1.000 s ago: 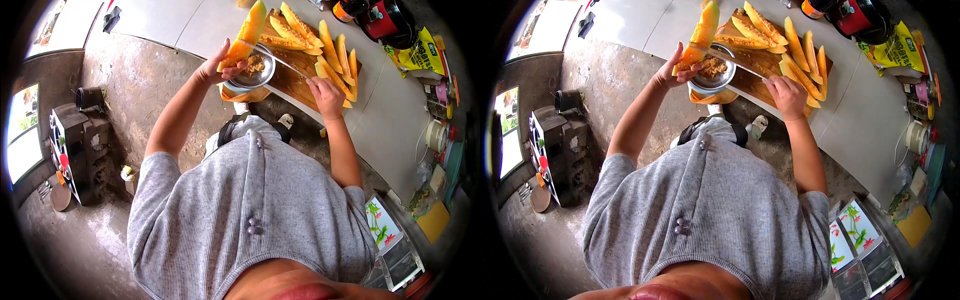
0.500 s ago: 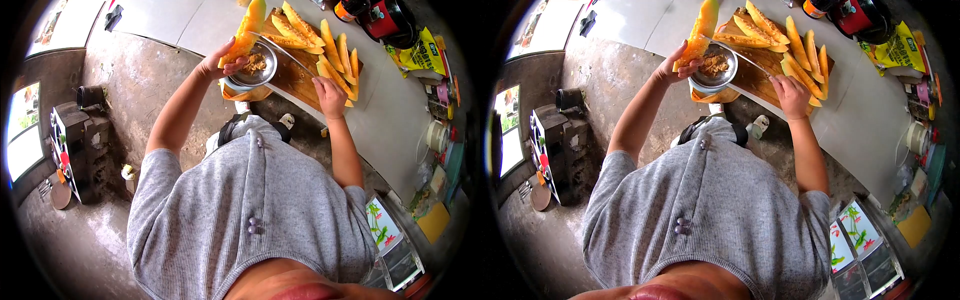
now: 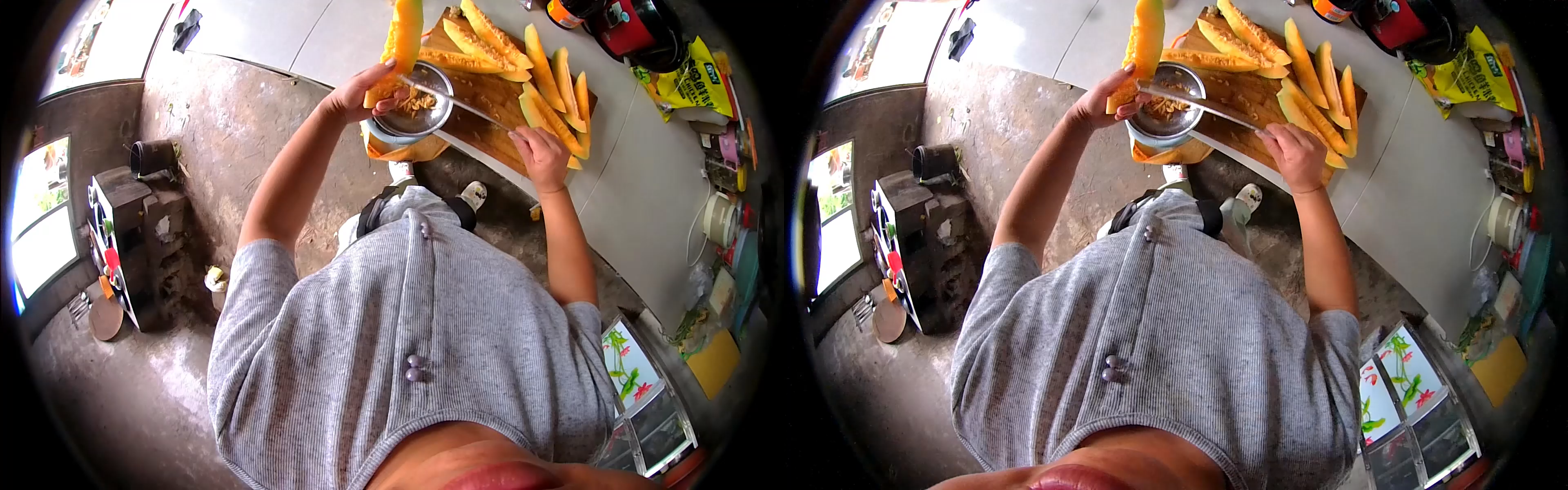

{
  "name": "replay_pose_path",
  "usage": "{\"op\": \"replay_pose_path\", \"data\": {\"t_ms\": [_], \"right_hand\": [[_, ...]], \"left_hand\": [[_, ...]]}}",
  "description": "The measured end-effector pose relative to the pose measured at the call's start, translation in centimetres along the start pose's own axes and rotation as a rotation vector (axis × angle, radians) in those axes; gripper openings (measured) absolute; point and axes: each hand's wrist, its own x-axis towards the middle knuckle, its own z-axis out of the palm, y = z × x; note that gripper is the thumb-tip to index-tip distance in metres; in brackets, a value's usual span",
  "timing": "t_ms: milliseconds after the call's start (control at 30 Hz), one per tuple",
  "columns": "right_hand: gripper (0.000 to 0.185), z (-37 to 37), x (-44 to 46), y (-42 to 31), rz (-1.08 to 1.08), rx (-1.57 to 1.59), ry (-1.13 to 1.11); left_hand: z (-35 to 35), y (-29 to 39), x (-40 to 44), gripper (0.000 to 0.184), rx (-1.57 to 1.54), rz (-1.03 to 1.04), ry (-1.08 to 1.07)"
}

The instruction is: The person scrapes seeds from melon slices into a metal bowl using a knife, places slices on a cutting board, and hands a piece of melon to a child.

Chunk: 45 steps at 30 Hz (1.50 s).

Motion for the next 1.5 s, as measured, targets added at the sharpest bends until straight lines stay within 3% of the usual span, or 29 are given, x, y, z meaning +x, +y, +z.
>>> {"op": "replay_pose_path", "data": {"t_ms": [133, 367, 567, 633, 833, 900, 1033, 1300, 1367, 1500], "right_hand": [[0.013, 0.6, 0.3, 0.3, 0.077, 0.037, 0.011], [0.015, 2.3, -0.8, 0.5, 0.051, 0.042, 0.015], [0.015, 2.0, -2.1, 0.1, 0.032, 0.064, -0.034], [0.015, 1.8, -2.5, -0.2, 0.044, 0.063, -0.039], [0.025, 1.2, -3.9, -3.4, 0.404, 0.253, -0.014], [0.035, 1.5, -4.9, -4.0, 0.819, 0.651, -0.23], [0.037, 0.4, -4.8, -6.0, 0.924, 0.824, -0.284], [0.039, 1.6, -6.6, -5.2, 0.895, 0.659, -0.364], [0.04, 1.9, -7.0, -5.0, 0.883, 0.471, -0.39], [0.042, 2.0, -7.3, -5.6, 0.883, 0.438, -0.292]], "left_hand": [[0.9, 0.1, 0.3, 0.049, 0.086, -0.001, 0.112], [0.6, 0.3, 0.1, 0.051, 0.101, 0.045, 0.063], [1.3, 0.8, 0.1, 0.055, 0.156, -0.021, 0.285], [2.7, 0.7, 0.2, 0.053, 0.245, 0.106, 0.372], [0.8, -0.8, 2.0, 0.046, 0.392, 0.25, 0.457], [1.0, -1.4, 2.4, 0.044, 0.357, 0.302, 0.486], [2.1, -2.3, 3.1, 0.042, 0.277, 0.43, 0.579], [2.6, -3.1, 3.1, 0.037, 0.195, 0.42, 0.622], [2.8, -3.2, 2.9, 0.036, 0.175, 0.409, 0.609], [2.7, -2.9, 2.4, 0.041, 0.213, 0.397, 0.671]]}}
